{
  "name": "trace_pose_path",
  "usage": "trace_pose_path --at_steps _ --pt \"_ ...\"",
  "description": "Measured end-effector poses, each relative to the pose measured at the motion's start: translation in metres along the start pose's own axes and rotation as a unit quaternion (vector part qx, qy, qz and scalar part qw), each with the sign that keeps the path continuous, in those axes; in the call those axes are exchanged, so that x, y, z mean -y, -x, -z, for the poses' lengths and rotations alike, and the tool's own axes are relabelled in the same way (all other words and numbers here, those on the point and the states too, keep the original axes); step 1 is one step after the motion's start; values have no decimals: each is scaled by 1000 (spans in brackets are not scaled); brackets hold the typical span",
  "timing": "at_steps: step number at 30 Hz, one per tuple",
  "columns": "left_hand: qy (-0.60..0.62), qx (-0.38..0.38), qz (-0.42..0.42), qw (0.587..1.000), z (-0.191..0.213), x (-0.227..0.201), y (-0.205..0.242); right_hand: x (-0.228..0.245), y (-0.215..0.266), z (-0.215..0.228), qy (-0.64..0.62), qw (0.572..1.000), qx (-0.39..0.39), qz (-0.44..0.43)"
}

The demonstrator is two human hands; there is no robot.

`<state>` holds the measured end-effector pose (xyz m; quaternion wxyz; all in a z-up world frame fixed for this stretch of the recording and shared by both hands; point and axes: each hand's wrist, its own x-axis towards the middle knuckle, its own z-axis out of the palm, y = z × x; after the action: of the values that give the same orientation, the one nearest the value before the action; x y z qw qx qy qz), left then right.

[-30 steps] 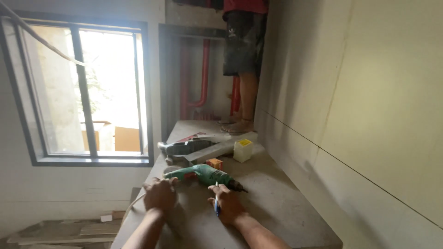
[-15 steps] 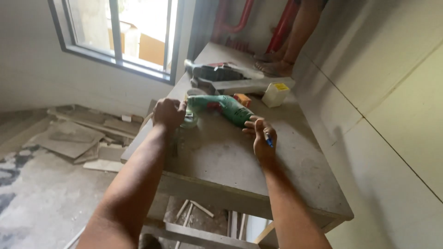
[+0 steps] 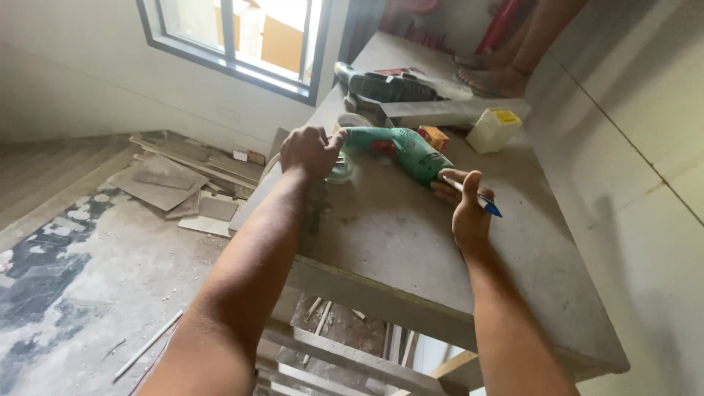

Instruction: Use a measuring tape and pen to mark a surface at a construction site.

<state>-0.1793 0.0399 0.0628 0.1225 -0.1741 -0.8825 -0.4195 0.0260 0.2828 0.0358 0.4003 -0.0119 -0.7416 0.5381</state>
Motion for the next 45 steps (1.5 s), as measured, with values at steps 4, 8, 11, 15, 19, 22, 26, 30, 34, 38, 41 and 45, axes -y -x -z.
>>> trace_pose_path --at_steps 4,8,11,15,19,22,26,30,34,38,41,45 --pt "18 -24 -21 999 3 3 5 0 -1 -3 12 999 38 8" --pt "53 -41 -44 997 -2 4 9 8 3 -3 4 998 59 -23" --pt "39 -82 -123 988 -8 7 5 9 -2 -5 10 999 47 2" --pt "53 -78 -146 985 0 2 19 2 3 -1 38 998 37 -16" --pt "35 -101 -193 975 8 3 21 -4 4 3 78 997 8 6" --pt "32 89 -44 995 26 -11 30 -3 2 2 73 997 8 16" --pt "4 120 -97 988 18 -5 25 -14 -3 4 105 994 20 -34" --pt "-11 181 -186 966 -13 17 7 -8 -1 1 84 992 32 -86" --pt "5 163 -207 965 12 2 23 0 0 0 125 988 42 -78" --pt "17 180 -259 949 10 3 24 -3 -1 0 114 988 37 -97" --pt "51 166 -280 944 16 -3 28 -3 -2 0 102 988 35 -106" --pt "102 149 -307 935 23 -8 32 -5 -1 0 99 987 31 -120"
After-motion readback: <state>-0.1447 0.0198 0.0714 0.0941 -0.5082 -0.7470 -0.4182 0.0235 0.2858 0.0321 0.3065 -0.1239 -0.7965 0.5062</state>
